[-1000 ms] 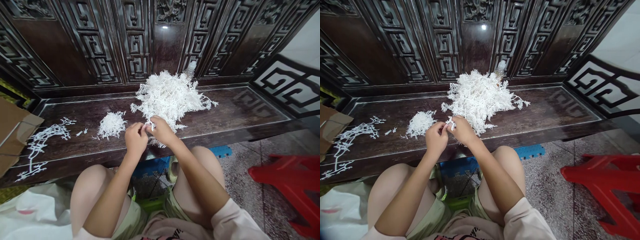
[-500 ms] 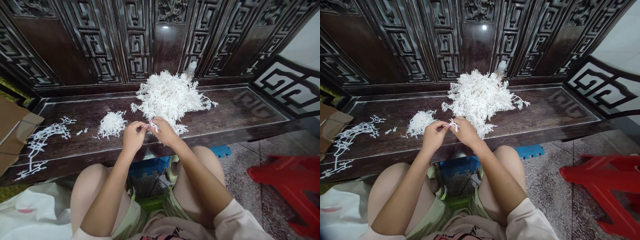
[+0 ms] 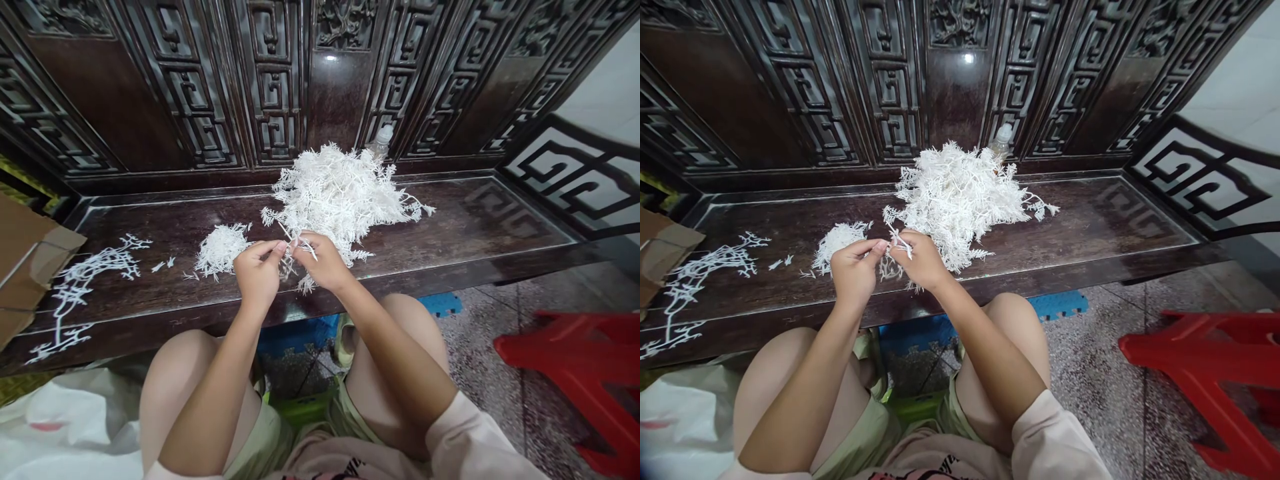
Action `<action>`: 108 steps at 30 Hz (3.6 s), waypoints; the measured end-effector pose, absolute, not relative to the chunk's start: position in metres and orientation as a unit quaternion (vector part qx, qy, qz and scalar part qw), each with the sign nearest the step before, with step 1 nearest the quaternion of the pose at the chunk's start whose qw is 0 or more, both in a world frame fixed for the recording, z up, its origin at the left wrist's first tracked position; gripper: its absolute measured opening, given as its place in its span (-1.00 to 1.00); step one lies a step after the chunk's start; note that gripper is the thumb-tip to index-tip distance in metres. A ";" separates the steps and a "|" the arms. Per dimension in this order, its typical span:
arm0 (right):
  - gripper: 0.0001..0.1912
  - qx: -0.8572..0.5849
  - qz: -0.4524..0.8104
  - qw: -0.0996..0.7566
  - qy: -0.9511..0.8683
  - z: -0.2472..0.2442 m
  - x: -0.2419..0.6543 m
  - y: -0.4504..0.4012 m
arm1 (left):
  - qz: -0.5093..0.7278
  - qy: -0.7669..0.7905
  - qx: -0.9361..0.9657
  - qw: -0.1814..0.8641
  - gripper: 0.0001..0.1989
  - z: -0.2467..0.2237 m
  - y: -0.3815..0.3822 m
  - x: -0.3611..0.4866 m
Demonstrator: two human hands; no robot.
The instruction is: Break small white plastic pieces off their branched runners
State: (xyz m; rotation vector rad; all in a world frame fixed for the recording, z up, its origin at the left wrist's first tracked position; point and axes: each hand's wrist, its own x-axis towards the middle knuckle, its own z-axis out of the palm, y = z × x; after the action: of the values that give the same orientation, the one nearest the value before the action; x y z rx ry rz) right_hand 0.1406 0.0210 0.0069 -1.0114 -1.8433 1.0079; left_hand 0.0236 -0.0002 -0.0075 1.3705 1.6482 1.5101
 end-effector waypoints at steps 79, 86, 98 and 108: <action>-0.77 -0.547 0.224 0.416 -0.691 -0.006 0.127 0.012 | 0.682 0.601 0.395 0.135 -0.81 -0.047 -0.001 0.063; -0.79 -0.543 0.264 0.440 -0.664 -0.011 0.126 0.011 | 0.689 0.596 0.403 0.091 -0.81 -0.046 -0.004 0.061; -0.73 -0.508 0.428 0.425 -0.615 -0.005 0.139 0.014 | 0.639 0.586 0.484 0.116 -0.81 -0.029 -0.005 0.045; -0.73 -0.458 0.599 0.381 -0.535 -0.001 0.163 0.026 | 0.472 0.546 0.688 0.076 -0.83 0.007 -0.012 0.027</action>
State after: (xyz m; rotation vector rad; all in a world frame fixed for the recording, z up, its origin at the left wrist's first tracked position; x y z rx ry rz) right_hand 0.1634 0.0261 -0.0008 -1.1694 -1.3648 1.5280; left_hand 0.0274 -0.0123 0.0066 2.0613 1.6369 1.4159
